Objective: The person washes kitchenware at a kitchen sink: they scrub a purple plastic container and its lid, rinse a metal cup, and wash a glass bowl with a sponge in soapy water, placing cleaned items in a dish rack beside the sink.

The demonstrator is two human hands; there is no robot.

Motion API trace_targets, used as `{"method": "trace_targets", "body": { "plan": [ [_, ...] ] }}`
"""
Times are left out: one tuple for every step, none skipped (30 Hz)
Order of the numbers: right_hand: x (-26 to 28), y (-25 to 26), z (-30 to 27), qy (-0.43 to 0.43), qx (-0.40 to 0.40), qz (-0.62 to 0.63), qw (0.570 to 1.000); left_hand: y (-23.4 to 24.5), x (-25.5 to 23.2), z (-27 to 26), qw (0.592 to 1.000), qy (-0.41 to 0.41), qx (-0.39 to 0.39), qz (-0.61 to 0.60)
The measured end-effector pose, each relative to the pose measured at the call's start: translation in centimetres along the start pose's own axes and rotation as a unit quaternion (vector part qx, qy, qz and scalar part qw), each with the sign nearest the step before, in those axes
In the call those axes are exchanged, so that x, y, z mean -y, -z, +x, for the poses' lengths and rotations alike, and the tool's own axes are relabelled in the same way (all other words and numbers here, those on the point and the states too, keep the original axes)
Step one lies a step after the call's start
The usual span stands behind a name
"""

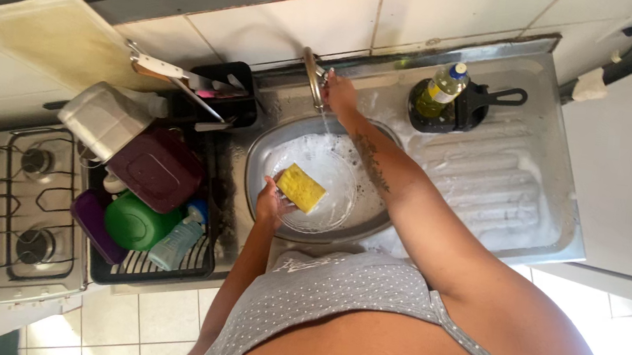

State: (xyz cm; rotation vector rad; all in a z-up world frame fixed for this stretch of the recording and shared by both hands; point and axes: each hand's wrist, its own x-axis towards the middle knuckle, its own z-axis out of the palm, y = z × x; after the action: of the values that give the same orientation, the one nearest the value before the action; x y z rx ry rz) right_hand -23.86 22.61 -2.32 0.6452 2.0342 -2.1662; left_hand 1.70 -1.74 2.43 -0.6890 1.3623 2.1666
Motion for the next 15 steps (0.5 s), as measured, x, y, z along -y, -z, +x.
{"method": "trace_targets", "body": {
  "plan": [
    [0.3,-0.1,0.3,-0.061,0.019,0.118,0.991,-0.2,-0.2,0.1,1.0,0.002,-0.001,0.001],
    [0.7,0.0,0.5,-0.091,0.034,0.099,0.99,-0.6,-0.3,0.3,1.0,0.004,-0.001,0.002],
    [1.3,0.3,0.5,-0.121,0.049,0.08,0.988,-1.0,-0.2,0.4,1.0,0.006,-0.002,0.003],
    [1.5,0.8,0.0,-0.152,0.063,0.062,0.984,-1.3,-0.2,0.4,1.0,-0.001,0.007,0.001],
    [1.6,1.6,-0.9,-0.148,0.064,0.046,0.986,-1.7,0.0,0.4,1.0,-0.009,0.016,0.0],
    [1.7,2.5,-2.3,-0.143,0.064,0.03,0.987,-1.9,0.3,0.3,1.0,-0.018,0.026,-0.001],
    [1.9,3.5,-4.1,-0.138,0.065,0.015,0.988,-2.2,0.6,0.1,1.0,-0.007,0.019,-0.005],
    [2.1,4.8,-6.2,0.008,0.008,-0.04,0.999,-2.5,0.7,0.3,1.0,-0.001,0.014,-0.009],
    [2.3,6.3,-8.5,0.151,-0.052,-0.095,0.982,-2.8,0.7,0.6,1.0,0.005,0.009,-0.012],
    [2.4,8.0,-11.0,0.197,-0.154,-0.079,0.965,-3.1,0.9,0.9,1.0,0.008,0.012,-0.012],
    [2.5,9.8,-13.6,0.241,-0.254,-0.061,0.935,-3.3,1.0,1.2,1.0,0.01,0.014,-0.012],
    [2.8,11.9,-15.5,0.279,-0.309,-0.098,0.904,-3.3,1.5,1.2,1.0,0.014,0.014,-0.014],
    [3.3,13.9,-16.9,0.316,-0.361,-0.135,0.867,-3.4,1.9,1.5,0.999,0.01,0.025,-0.018],
    [3.9,15.6,-17.5,0.343,-0.389,-0.158,0.84,-3.5,2.2,1.9,0.999,0.007,0.034,-0.024],
    [4.7,17.2,-17.4,0.37,-0.415,-0.181,0.811,-3.5,2.5,2.3,0.999,0.003,0.043,-0.029]
  ]
}}
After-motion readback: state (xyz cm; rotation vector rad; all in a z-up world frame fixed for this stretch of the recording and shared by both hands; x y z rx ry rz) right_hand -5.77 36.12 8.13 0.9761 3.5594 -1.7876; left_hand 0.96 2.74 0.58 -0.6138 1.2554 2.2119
